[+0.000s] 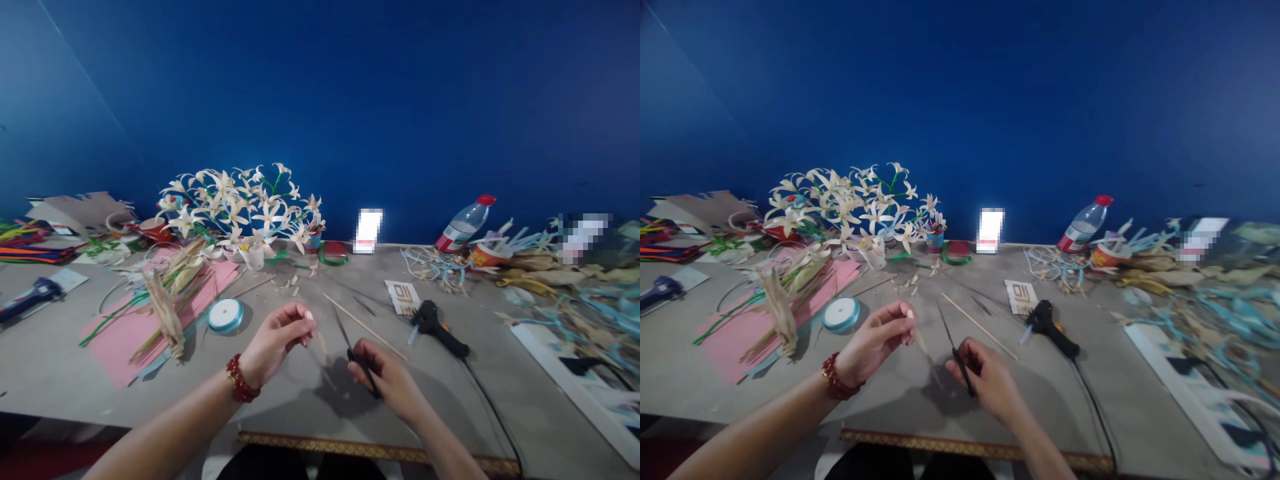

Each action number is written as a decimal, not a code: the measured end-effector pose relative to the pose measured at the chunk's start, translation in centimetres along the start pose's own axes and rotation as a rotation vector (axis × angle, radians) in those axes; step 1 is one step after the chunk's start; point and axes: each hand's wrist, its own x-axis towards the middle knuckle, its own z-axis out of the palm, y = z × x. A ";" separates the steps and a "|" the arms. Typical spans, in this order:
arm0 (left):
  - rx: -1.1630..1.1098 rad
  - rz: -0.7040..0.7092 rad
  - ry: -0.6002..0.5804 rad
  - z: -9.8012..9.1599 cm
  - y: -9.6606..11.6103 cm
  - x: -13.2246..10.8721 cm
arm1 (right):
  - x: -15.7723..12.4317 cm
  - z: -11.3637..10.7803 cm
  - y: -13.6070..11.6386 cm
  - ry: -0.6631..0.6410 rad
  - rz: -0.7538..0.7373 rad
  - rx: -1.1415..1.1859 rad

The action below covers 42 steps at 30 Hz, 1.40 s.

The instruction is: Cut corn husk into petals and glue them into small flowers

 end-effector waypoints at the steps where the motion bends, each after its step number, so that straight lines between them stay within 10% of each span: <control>1: -0.017 0.003 -0.007 -0.1 -0.1 0.0 | -0.1 0.0 0.1 -0.003 0.015 0.045; 16: -0.068 -0.030 -0.093 0.4 -1.2 -0.6 | 1.8 1.7 -3.5 0.266 0.022 0.761; 25: 0.288 0.014 -0.232 0.1 -2.3 -1.4 | 2.9 1.3 -5.2 0.335 -0.036 0.681; 31: 0.179 -0.005 -0.063 0.5 -2.8 -1.7 | 2.4 0.9 -4.6 0.398 -0.059 0.527; 42: 0.079 0.132 0.046 0.4 -3.7 -1.8 | -4.9 4.6 -0.1 0.010 0.071 0.298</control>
